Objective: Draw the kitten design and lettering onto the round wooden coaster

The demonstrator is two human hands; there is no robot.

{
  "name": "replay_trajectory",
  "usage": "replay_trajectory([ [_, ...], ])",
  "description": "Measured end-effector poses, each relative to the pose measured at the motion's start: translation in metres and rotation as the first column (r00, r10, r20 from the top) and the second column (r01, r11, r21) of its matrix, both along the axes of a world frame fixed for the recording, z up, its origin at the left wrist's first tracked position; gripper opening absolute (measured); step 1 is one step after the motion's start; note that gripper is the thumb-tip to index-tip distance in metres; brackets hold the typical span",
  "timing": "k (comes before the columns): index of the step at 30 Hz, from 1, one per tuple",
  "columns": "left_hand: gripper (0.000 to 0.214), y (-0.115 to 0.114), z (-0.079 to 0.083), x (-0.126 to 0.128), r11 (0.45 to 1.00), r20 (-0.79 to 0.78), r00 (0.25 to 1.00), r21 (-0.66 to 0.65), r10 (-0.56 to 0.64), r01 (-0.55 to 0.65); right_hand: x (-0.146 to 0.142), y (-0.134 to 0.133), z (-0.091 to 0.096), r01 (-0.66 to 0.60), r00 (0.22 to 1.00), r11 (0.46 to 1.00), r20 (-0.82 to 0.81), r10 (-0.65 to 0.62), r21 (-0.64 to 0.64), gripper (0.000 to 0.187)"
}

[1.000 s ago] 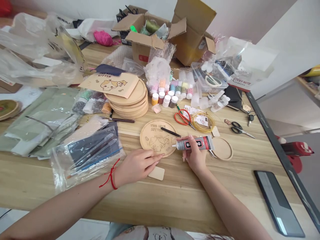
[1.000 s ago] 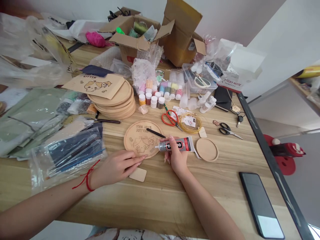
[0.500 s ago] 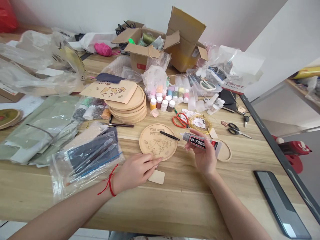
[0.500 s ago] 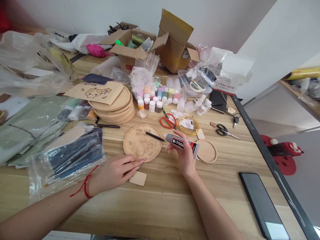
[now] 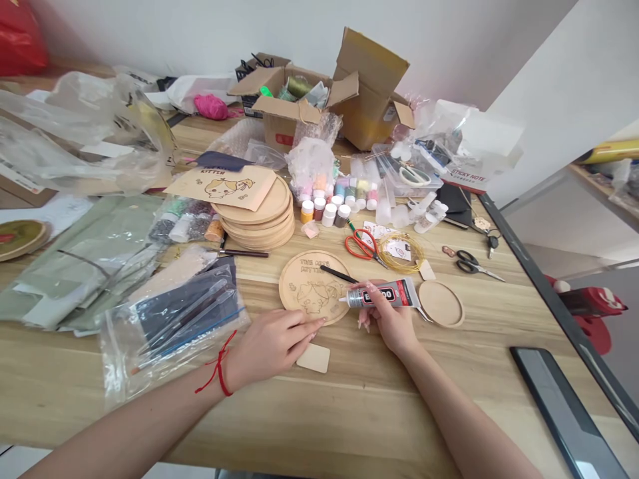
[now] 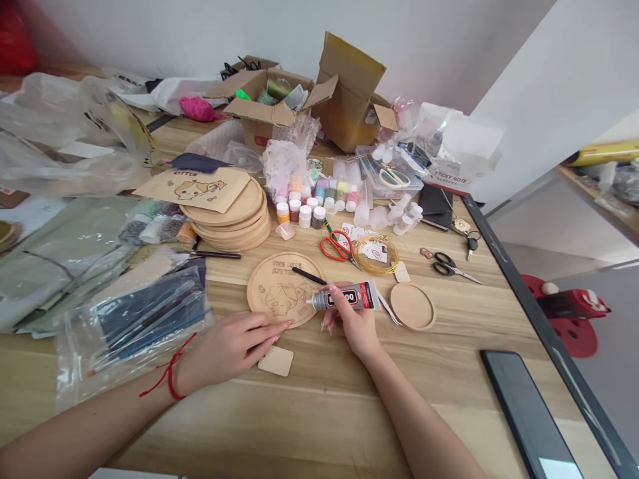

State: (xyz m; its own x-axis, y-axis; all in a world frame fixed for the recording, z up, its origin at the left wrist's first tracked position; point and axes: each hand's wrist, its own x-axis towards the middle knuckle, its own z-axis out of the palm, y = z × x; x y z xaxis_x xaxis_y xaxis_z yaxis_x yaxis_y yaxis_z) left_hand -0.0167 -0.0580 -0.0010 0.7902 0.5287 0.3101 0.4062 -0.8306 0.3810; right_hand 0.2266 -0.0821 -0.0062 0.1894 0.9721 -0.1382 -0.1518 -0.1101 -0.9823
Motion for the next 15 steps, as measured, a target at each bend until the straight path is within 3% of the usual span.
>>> replay_trajectory([
  [15,0.031,0.0006,-0.0023,-0.0003,1.000,0.021,1.000,0.013,0.000,-0.001,-0.0032,0.0012,0.0056,0.004,0.989,0.997,0.150,0.007,-0.074,0.045],
])
